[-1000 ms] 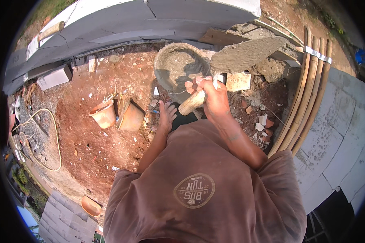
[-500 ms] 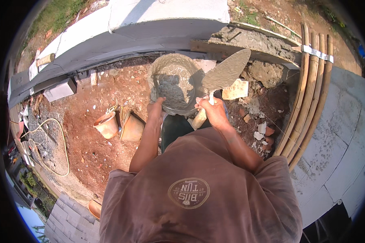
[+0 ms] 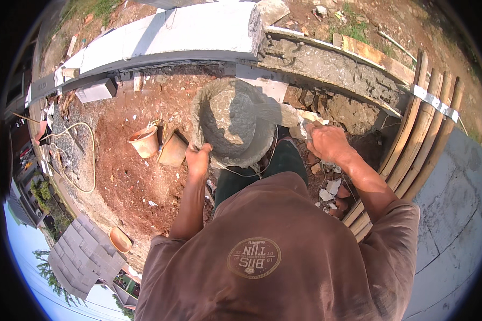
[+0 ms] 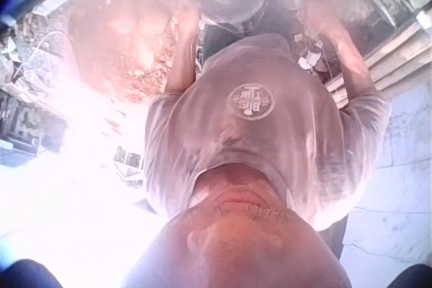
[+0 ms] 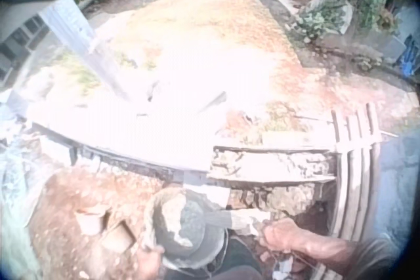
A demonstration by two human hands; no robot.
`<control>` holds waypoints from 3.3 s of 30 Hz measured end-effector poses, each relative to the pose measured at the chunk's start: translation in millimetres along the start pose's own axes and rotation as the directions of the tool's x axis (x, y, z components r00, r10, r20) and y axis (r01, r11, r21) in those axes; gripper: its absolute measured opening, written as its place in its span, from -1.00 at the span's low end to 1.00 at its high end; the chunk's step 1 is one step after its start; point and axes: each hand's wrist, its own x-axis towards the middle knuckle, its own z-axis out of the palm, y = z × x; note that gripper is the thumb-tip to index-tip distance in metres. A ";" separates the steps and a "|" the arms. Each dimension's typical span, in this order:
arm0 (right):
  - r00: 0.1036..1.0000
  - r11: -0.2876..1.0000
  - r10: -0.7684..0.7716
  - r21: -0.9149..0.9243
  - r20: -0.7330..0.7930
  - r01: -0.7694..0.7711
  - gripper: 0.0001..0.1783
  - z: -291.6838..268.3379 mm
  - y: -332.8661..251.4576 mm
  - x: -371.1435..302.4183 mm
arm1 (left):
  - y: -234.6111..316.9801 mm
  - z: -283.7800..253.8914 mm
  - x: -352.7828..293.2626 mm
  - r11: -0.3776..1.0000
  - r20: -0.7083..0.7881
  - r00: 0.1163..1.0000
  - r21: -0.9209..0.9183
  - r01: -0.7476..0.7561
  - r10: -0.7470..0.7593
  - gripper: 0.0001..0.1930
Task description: The person scoops wet cement from a bucket using a trowel and applies it to a low wall or curb. They repeatedly smooth the cement along the top edge of the structure.
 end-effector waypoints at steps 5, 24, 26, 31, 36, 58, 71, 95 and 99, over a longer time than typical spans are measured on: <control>0.998 0.971 0.059 -0.231 -0.012 -0.061 -0.62 -70.0 8.2 23.7 | 30.0 24.7 -32.2 0.999 0.039 0.999 0.052 -0.012 0.010 -0.69; 0.988 0.898 -0.137 0.429 0.064 0.097 -0.51 -6.3 17.6 45.3 | 64.7 36.1 -63.4 0.990 0.339 0.934 -0.119 -0.076 0.112 -0.54; 0.993 0.895 -0.114 0.438 0.042 0.085 -0.48 -19.6 18.3 33.2 | 55.0 35.3 -52.0 0.998 0.331 0.942 -0.051 -0.039 0.054 -0.56; 0.986 0.915 -0.022 0.400 0.164 -0.046 -0.43 -84.0 30.8 5.9 | 55.5 50.6 -46.5 0.986 0.304 0.952 -0.168 0.012 0.040 -0.65; 0.978 0.913 0.145 0.361 0.152 -0.191 -0.52 -174.2 43.1 -23.7 | 37.6 52.4 -40.2 0.976 0.286 0.954 -0.214 -0.027 0.089 -0.75; 0.956 0.947 0.250 -0.169 -0.155 -0.275 -0.59 -135.4 2.4 -58.8 | 31.6 54.6 -48.5 0.990 0.280 0.957 -0.139 -0.033 0.071 -0.63; 0.997 0.777 -0.018 0.628 0.069 -0.030 -0.54 4.5 -1.1 37.5 | 59.0 37.4 -62.1 0.996 0.347 0.934 -0.009 -0.087 0.085 -0.66; 0.906 0.883 0.248 -0.305 -0.344 -0.358 -0.57 -157.5 14.5 24.3 | 24.9 35.8 -42.2 0.972 0.221 0.975 -0.225 0.064 -0.013 -0.61; 0.933 0.877 0.144 -0.394 -0.331 -0.275 -0.62 -166.7 23.3 5.8 | 22.2 34.6 -40.4 0.975 0.222 0.975 -0.211 0.072 -0.024 -0.61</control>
